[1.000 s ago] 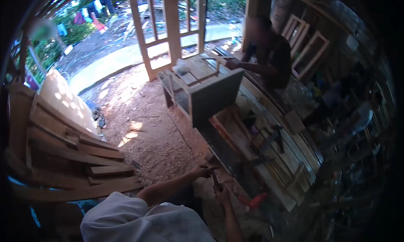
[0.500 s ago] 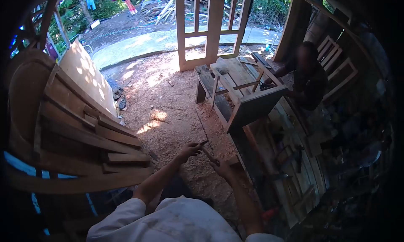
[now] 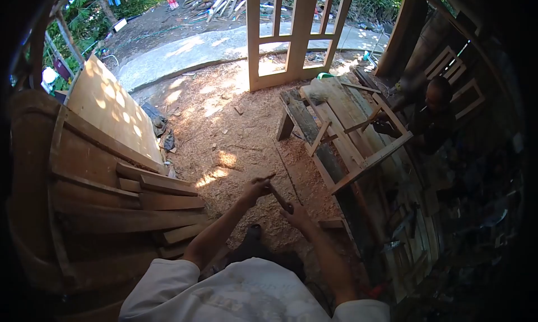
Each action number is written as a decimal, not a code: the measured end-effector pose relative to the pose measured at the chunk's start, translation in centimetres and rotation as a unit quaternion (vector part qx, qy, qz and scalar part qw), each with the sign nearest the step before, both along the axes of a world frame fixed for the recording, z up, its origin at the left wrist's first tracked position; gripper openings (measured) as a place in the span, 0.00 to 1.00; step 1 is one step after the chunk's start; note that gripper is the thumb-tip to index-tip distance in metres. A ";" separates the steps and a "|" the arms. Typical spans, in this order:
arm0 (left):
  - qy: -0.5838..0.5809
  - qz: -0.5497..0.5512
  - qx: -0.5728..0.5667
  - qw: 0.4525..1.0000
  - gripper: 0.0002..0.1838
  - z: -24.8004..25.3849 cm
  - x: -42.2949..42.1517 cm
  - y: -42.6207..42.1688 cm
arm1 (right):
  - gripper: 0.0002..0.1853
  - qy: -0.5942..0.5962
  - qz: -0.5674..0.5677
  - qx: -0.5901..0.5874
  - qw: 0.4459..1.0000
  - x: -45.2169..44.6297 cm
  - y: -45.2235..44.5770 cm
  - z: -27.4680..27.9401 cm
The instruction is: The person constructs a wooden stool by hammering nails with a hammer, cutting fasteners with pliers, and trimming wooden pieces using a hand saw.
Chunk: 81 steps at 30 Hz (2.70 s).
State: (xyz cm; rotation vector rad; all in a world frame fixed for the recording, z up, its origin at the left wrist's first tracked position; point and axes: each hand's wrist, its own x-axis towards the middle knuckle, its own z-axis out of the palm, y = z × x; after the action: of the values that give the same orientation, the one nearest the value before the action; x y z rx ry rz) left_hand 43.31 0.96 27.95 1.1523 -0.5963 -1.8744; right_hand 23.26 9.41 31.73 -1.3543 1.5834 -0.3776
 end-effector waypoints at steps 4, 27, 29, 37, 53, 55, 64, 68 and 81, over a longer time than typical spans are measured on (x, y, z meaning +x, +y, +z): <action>0.016 0.120 0.015 0.993 0.17 -1.8 3.2 -3.9 | 0.24 0.038 0.049 -0.088 0.994 1.8 -2.8 -0.9; -0.164 -0.071 -0.066 0.982 0.26 -3.4 4.0 -41.7 | 0.20 -0.054 -0.069 -0.137 0.987 9.2 -44.2 -5.8; -0.186 -0.107 -0.070 0.974 0.27 -4.1 2.1 -45.6 | 0.19 -0.045 -0.104 -0.108 0.988 8.0 -46.6 -5.2; -0.321 -0.231 -0.193 0.898 0.38 -11.1 -7.9 -59.1 | 0.18 0.093 -0.202 -0.149 0.964 0.3 -57.8 -10.9; -0.511 -0.489 -0.540 0.456 0.31 -21.0 -12.4 -70.2 | 0.20 0.216 -0.181 -0.088 0.955 -8.9 -63.2 -22.3; -0.505 -0.496 -0.529 0.468 0.32 -21.6 -12.5 -70.1 | 0.18 0.258 -0.186 -0.107 0.942 -9.2 -63.5 -23.7; -0.522 -0.481 -0.550 0.439 0.27 -19.6 -15.4 -71.3 | 0.11 0.233 -0.263 -0.129 0.927 -13.6 -66.6 -22.4; -0.459 -0.438 -0.586 0.505 0.24 -18.6 -20.7 -76.5 | 0.11 0.224 -0.380 -0.231 0.867 -19.4 -72.4 -21.2; -0.416 -0.418 -0.451 0.670 0.20 -21.9 -34.4 -85.7 | 0.23 0.216 -0.328 -0.063 0.917 -26.5 -81.9 -23.3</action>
State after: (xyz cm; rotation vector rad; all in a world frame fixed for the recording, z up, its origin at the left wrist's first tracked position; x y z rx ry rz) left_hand 8.90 -84.73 6.01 0.9919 -2.5849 -1.1287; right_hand -3.29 -72.49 8.43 -1.0000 2.4229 -0.6182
